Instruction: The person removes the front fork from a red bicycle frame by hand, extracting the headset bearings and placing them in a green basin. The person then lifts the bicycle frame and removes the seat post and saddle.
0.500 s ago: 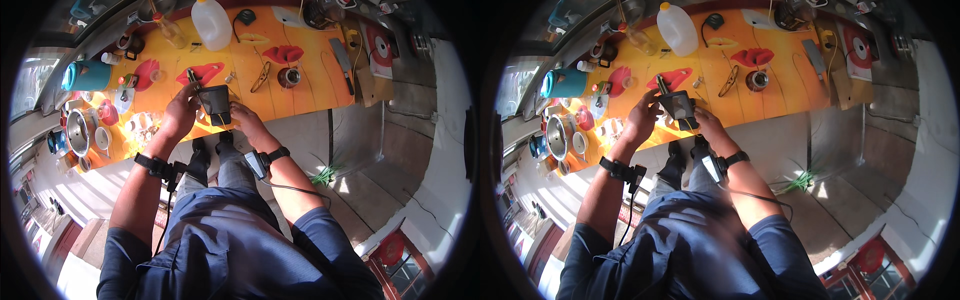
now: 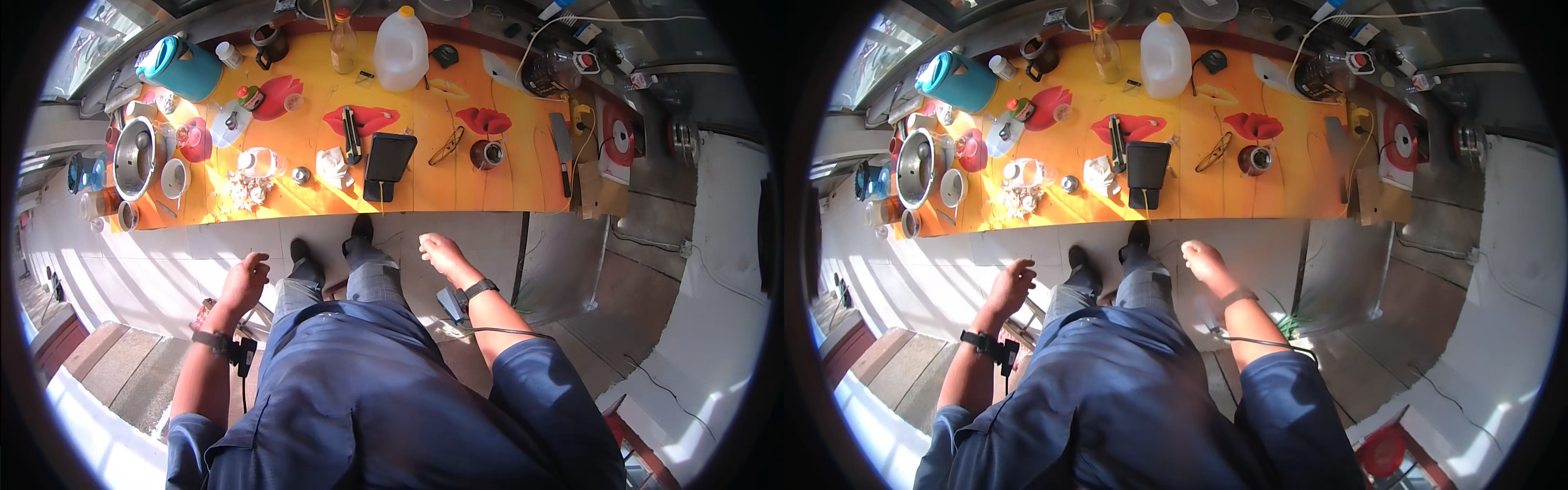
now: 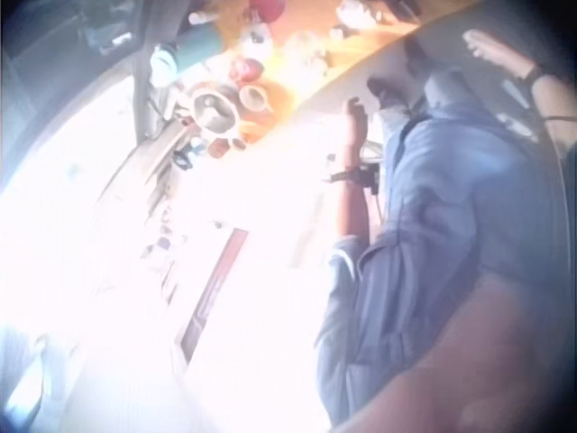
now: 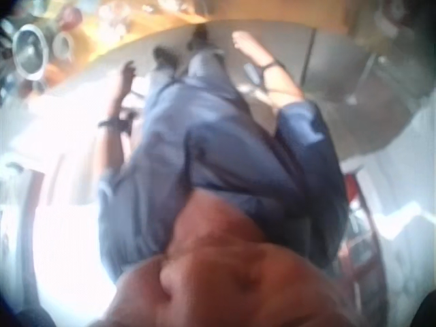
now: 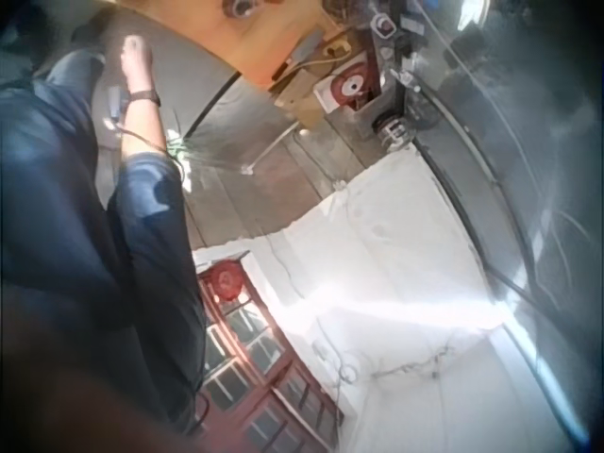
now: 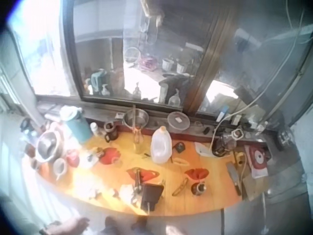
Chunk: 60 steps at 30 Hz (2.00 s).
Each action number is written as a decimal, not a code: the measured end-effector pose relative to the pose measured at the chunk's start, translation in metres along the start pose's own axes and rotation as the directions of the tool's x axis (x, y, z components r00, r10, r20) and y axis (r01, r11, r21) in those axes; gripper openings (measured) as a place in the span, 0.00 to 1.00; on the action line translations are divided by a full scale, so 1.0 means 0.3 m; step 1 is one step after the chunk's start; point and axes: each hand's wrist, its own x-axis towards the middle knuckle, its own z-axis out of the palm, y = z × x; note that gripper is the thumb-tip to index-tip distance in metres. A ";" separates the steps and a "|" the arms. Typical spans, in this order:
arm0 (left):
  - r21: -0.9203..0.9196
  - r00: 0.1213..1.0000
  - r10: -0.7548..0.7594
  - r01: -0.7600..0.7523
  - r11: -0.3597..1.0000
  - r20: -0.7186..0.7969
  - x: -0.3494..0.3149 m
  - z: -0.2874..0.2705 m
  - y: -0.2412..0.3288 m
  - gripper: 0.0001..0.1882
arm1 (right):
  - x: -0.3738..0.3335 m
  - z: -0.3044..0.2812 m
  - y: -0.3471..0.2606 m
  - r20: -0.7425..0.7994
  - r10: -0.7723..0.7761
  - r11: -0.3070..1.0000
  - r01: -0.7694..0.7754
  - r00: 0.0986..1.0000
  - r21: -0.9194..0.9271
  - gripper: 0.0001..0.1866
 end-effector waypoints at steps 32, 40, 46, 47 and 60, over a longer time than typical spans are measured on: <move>-0.969 0.661 -0.715 -0.086 0.230 -0.228 -0.905 -0.327 -1.542 0.17 | 0.001 2.045 -1.067 0.788 -0.029 0.277 0.762 0.615 -0.585 0.23; -0.990 0.601 -0.788 -0.112 0.080 -0.132 -0.935 -0.644 -1.775 0.17 | -0.025 2.740 -1.497 0.898 0.008 0.098 0.893 0.440 -0.439 0.23; -0.991 0.567 -0.818 -0.135 0.021 -0.095 -0.905 -0.936 -2.019 0.17 | -0.009 3.298 -1.681 0.891 0.178 0.061 0.899 0.419 -0.435 0.27; -0.995 0.560 -0.827 -0.100 -0.015 -0.044 -0.893 -0.991 -2.091 0.18 | 0.011 3.381 -1.719 0.882 0.190 0.042 0.894 0.432 -0.447 0.27; -0.988 0.512 -0.845 -0.090 0.127 -0.155 -1.139 -2.098 -3.195 0.20 | 0.123 4.367 -2.186 0.634 0.119 0.559 0.476 0.764 -0.679 0.22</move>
